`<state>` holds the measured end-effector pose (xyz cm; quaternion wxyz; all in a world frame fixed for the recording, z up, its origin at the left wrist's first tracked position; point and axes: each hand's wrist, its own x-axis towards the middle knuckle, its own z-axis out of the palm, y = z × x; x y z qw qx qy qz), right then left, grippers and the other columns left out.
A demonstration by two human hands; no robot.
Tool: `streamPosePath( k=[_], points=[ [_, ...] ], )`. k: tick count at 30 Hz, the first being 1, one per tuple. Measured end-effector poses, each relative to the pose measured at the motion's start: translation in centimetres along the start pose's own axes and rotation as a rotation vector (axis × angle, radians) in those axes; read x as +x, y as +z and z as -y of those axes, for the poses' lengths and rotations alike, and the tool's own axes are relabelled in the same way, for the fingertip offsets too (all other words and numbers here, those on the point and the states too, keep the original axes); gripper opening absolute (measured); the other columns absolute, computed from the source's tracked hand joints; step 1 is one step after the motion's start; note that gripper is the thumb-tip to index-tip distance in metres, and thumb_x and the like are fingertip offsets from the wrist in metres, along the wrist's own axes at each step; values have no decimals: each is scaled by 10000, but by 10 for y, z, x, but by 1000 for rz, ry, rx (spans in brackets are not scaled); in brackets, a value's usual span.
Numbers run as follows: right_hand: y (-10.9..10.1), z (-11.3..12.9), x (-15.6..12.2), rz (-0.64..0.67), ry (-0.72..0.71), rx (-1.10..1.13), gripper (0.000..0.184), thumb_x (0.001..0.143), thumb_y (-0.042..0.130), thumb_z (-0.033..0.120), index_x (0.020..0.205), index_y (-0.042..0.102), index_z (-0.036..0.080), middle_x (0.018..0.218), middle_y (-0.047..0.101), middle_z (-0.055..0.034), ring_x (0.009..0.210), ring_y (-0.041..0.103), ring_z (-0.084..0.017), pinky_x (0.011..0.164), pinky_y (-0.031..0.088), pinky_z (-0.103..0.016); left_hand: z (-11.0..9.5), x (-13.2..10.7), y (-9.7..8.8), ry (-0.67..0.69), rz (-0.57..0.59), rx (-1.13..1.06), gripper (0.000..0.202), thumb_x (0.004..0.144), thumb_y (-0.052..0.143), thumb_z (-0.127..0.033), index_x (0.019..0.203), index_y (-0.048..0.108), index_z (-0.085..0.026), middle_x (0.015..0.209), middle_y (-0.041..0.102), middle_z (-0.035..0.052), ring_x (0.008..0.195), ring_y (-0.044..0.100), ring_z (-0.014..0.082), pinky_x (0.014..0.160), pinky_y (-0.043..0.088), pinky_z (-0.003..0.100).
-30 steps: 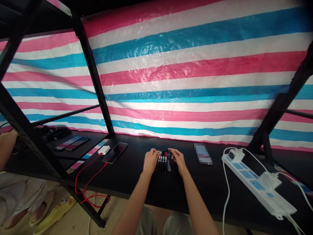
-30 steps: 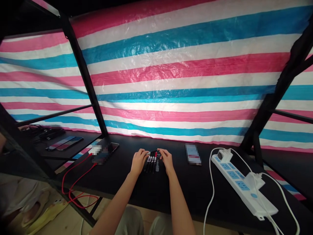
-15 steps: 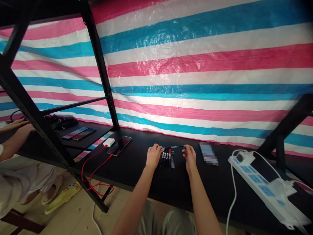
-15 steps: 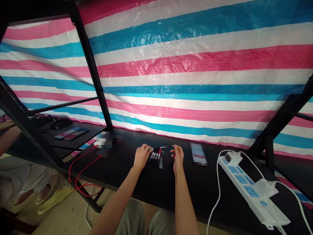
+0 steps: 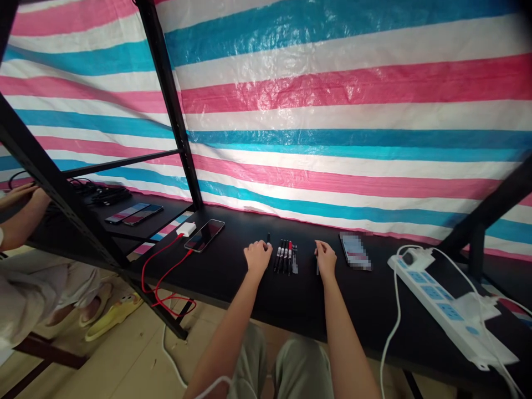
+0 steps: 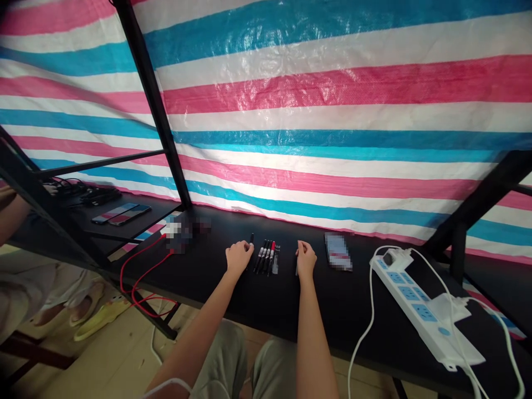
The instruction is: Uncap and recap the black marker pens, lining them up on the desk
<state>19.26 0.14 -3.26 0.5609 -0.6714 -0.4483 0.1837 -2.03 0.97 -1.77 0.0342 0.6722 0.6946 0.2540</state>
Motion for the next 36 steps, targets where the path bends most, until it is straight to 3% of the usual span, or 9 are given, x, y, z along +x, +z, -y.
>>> streamPosePath(
  k=[4,7,13,19,29,36],
  points=[
    [2,2,-5,213,-133,-202,453,771,384,419,1073,560,131,665,600,-30,594,543,-160,605,393,-273,-4,-2,1,78,38,-17,324,823,377,-427,741,582,-190,823,605,43,845,524,193,764,306,331],
    [2,5,-8,264,-208,-295,394,770,399,337,1088,551,161,722,610,-27,668,548,-163,641,386,-272,-5,-2,0,57,79,-44,354,832,341,-446,756,584,-201,846,608,38,862,520,200,774,302,346],
    [2,15,-14,411,-222,-468,307,755,476,343,1043,571,301,805,625,29,713,538,-141,599,335,-240,-6,-1,-2,58,164,-61,284,804,410,-438,771,575,-209,881,606,23,895,511,196,786,313,332],
    [0,16,-13,480,-223,-454,312,744,503,340,1051,557,329,826,623,50,664,523,-122,564,327,-229,-8,-1,-3,84,185,-59,241,797,442,-421,775,553,-208,877,599,13,891,509,184,785,321,315],
    [-1,16,-12,483,-210,-428,293,755,499,342,1034,577,299,809,631,34,664,529,-125,587,336,-231,-8,-2,-4,100,195,-31,252,836,387,-393,804,546,-200,908,595,27,907,500,183,782,324,309],
    [-1,18,-14,410,-173,-397,422,824,385,437,1195,451,245,690,622,15,702,556,-162,608,333,-247,-5,0,2,90,168,-44,257,855,349,-357,791,534,-191,886,591,32,883,505,177,756,331,301]
  ],
)
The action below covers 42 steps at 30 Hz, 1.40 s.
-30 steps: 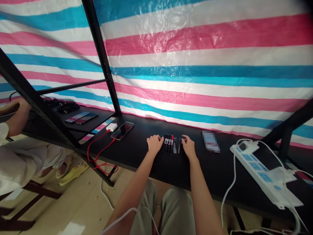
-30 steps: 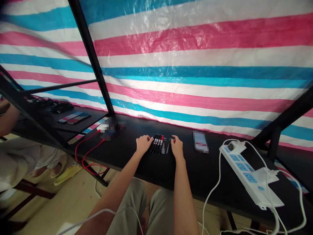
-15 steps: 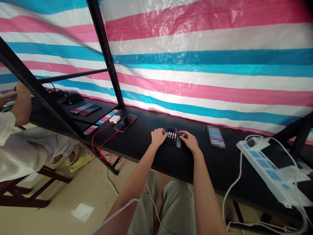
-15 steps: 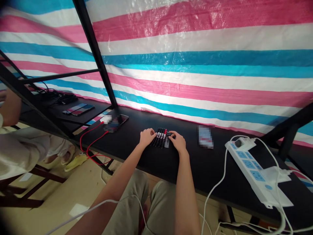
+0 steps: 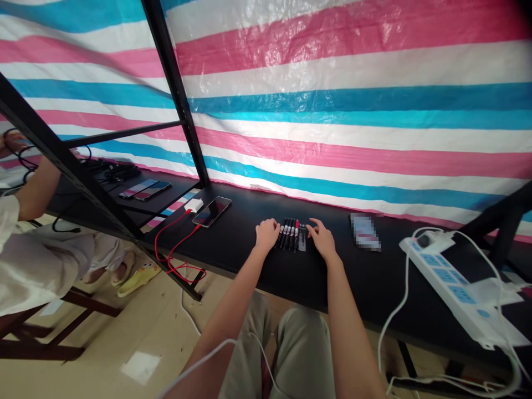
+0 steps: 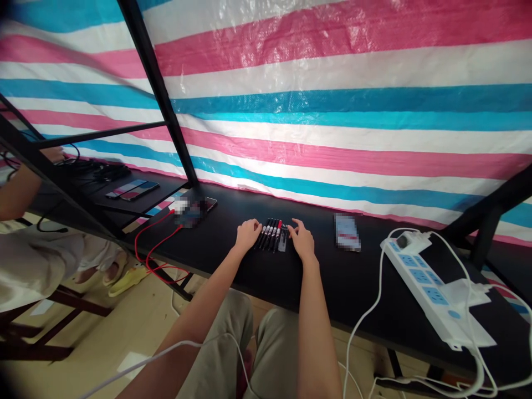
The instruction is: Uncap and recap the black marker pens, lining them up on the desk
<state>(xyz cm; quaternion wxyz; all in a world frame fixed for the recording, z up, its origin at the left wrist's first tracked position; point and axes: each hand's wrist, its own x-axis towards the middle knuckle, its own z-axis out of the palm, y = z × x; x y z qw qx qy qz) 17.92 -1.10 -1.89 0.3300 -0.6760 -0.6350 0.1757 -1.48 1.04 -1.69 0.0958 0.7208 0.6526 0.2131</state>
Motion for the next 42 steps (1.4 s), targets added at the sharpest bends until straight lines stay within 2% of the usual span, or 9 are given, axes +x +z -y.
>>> streamPosePath(
  k=[7,25,29,33,37,42],
  points=[
    [0,2,0,9,12,-50,379,821,405,413,1161,472,260,691,614,16,701,557,-160,581,321,-237,3,0,0,41,6,-14,259,805,439,-435,769,531,-196,870,580,20,888,503,179,752,333,297],
    [1,6,-2,25,8,-117,335,830,410,342,1155,468,281,767,621,16,729,560,-147,584,318,-225,0,0,1,42,-16,27,257,858,364,-390,804,527,-198,875,589,26,880,514,173,743,336,287],
    [-1,8,-4,-1,36,-108,278,838,387,338,1077,504,255,769,614,0,723,556,-154,582,318,-227,-2,-1,-3,37,-18,17,261,874,334,-363,813,526,-198,887,596,31,884,526,169,735,341,279],
    [-4,11,-6,-56,123,-180,248,848,359,351,947,547,223,790,607,-36,720,549,-168,575,310,-236,-2,-3,-9,-67,-68,-17,219,875,332,-303,864,524,-198,900,606,33,860,546,152,706,352,256],
    [-6,11,-7,-64,183,-235,248,840,368,367,912,558,224,783,596,-52,727,547,-175,590,315,-242,1,-1,-15,-220,-131,-54,202,860,341,-255,891,531,-194,885,621,33,826,564,148,674,358,243],
    [-6,12,-7,-57,216,-255,249,831,376,382,888,566,232,787,595,-46,707,546,-172,574,307,-242,3,2,-15,-244,-96,-99,197,846,362,-285,853,543,-207,843,630,19,806,569,152,679,358,256]
  ],
)
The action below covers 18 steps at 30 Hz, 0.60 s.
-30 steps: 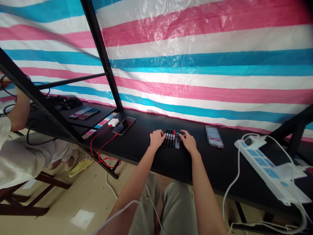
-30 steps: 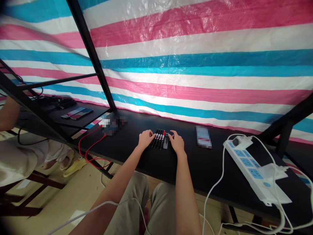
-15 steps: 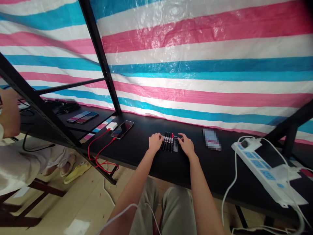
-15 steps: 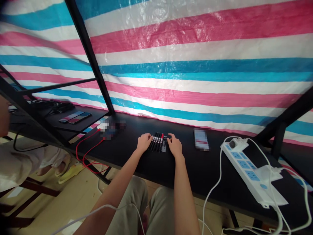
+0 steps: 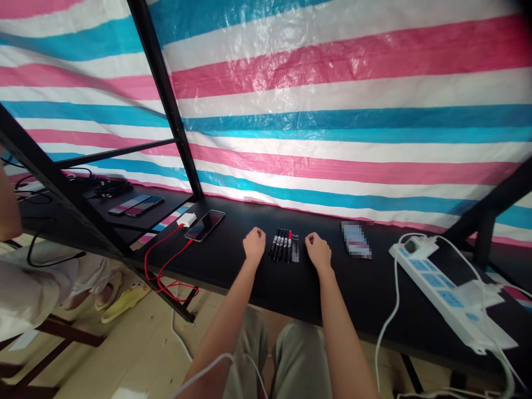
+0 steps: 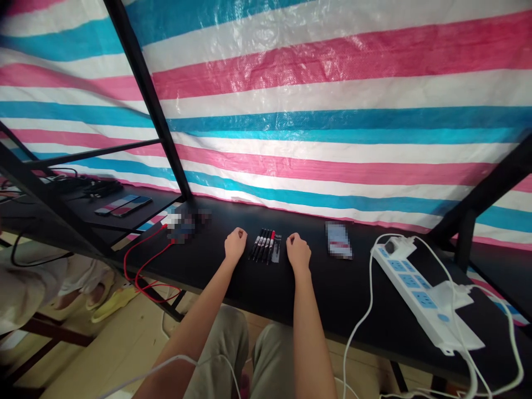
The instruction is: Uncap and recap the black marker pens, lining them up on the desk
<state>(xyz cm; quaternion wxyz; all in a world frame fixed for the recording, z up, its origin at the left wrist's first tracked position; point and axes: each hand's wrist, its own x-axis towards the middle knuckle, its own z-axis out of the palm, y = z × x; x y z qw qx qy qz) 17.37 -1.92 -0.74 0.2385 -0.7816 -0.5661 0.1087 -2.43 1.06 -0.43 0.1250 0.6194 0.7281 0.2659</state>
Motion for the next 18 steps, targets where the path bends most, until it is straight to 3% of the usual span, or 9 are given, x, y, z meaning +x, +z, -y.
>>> streamPosePath(
  k=[5,8,14,18],
  points=[
    [-2,5,-3,37,-153,-2,234,819,409,406,834,575,243,746,603,-9,689,542,-154,565,297,-232,-2,-5,6,175,24,86,223,784,457,-424,812,540,-219,897,582,25,897,529,188,755,351,295],
    [-2,7,-4,45,-141,-10,229,786,452,427,824,587,245,740,602,-4,688,545,-152,557,300,-232,-2,-7,8,269,28,139,246,752,494,-443,839,526,-216,945,537,39,946,493,201,790,340,309],
    [0,4,0,46,-45,-21,209,726,510,418,827,605,261,777,609,-13,723,559,-175,563,328,-240,1,-5,8,299,78,211,175,766,488,-361,846,497,-206,946,509,43,937,476,201,777,342,304],
    [0,5,0,51,-31,-4,278,753,453,468,833,610,253,768,612,-29,726,567,-186,573,344,-254,0,-5,6,275,73,242,138,809,439,-322,865,488,-205,948,522,42,932,482,183,763,346,282]
  ],
)
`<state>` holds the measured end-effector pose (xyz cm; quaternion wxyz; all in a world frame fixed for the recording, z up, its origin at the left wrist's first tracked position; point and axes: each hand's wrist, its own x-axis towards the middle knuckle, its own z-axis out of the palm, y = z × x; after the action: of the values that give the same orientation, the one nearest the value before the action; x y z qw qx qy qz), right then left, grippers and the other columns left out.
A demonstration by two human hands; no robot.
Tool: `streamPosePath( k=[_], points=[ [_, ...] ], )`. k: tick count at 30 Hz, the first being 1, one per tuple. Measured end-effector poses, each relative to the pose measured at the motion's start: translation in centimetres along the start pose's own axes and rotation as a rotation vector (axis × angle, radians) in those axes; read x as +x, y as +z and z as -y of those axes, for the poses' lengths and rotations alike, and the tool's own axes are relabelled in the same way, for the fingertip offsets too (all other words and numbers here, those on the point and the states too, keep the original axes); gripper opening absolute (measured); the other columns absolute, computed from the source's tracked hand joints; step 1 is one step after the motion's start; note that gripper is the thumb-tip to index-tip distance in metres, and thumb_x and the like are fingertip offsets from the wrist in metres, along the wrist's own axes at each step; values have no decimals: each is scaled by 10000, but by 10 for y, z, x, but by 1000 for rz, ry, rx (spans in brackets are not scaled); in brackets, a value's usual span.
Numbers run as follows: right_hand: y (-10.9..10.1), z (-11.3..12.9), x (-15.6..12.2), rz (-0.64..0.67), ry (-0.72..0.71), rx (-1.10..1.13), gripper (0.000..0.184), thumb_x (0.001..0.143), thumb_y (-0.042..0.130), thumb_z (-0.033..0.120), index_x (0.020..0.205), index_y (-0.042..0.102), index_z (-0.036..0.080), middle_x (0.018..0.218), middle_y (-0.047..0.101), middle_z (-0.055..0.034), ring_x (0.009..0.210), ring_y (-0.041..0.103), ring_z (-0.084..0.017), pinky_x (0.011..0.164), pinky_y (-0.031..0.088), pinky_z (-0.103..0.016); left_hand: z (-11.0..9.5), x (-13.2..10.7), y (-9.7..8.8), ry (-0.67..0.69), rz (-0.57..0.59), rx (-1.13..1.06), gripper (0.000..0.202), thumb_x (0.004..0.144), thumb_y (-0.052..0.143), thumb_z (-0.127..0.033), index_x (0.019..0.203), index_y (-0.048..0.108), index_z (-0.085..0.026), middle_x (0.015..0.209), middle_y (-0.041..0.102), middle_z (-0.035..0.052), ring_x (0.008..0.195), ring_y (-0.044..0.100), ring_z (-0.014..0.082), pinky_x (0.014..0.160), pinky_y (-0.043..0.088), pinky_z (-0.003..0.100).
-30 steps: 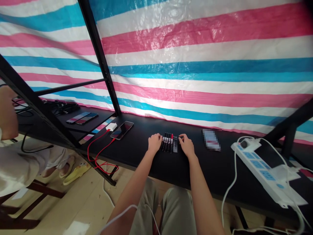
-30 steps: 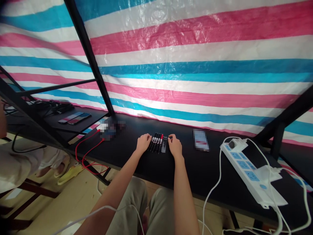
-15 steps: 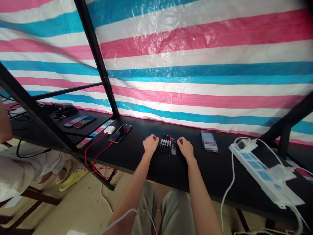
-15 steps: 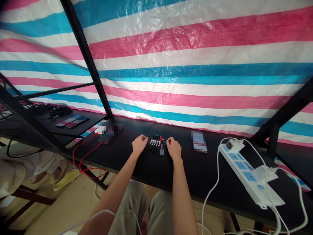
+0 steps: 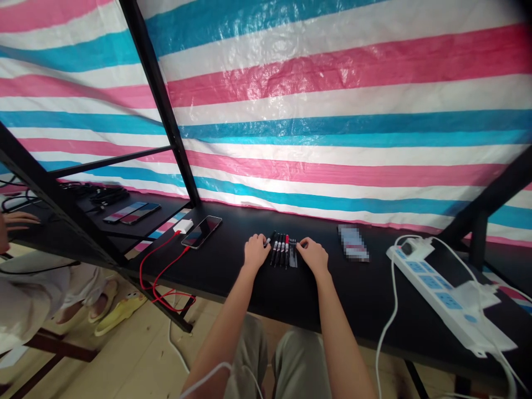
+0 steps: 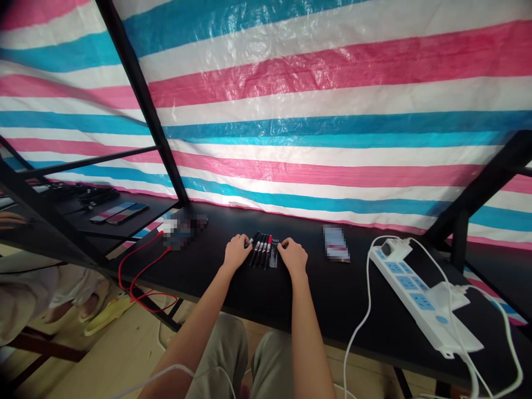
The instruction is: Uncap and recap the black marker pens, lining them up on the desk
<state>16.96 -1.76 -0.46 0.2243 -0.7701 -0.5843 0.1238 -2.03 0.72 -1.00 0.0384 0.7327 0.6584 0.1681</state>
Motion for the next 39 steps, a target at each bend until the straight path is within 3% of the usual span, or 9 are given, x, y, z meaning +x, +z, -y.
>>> streamPosePath(
  k=[8,13,19,22,27,30,39],
  points=[
    [1,2,-2,-22,-25,-50,190,724,513,375,849,577,246,798,611,-28,755,581,-196,602,376,-258,-1,-1,1,-10,-46,-18,174,850,395,-342,901,487,-203,947,545,40,909,500,176,730,353,273],
    [1,4,-5,-117,72,-151,154,782,451,261,849,537,153,820,605,-105,771,606,-222,636,421,-286,-5,-2,-6,-28,-44,-47,206,879,346,-343,936,492,-209,959,562,41,917,505,168,743,352,267],
    [3,5,-5,-163,162,-160,173,778,440,219,863,535,102,806,608,-167,765,619,-267,620,447,-327,-9,-4,-12,40,-144,-54,221,886,330,-348,978,495,-233,966,559,32,914,491,167,744,338,264],
    [3,-2,1,-193,168,87,184,762,452,275,797,569,137,774,620,-143,752,612,-247,608,435,-311,-10,-4,-12,109,-163,-66,219,882,345,-354,992,506,-254,971,549,21,921,475,160,756,325,263],
    [4,-12,17,-296,140,980,330,738,429,434,840,564,151,709,626,-63,529,551,-131,461,379,-227,-13,-5,-11,226,-149,-74,198,874,375,-353,978,530,-285,948,540,-1,931,453,146,786,303,263],
    [5,-11,21,-277,119,1340,332,689,496,434,833,551,140,697,625,-51,478,518,-92,431,358,-198,-13,-4,-9,254,-146,-66,195,872,385,-352,973,539,-289,940,537,-4,929,448,143,793,297,265],
    [5,-4,18,-209,142,1530,256,646,575,369,775,561,149,628,635,-19,453,531,-70,410,367,-160,-9,-4,-6,301,-192,-94,186,870,401,-326,968,550,-273,910,545,-6,892,462,138,761,305,268]
  ],
)
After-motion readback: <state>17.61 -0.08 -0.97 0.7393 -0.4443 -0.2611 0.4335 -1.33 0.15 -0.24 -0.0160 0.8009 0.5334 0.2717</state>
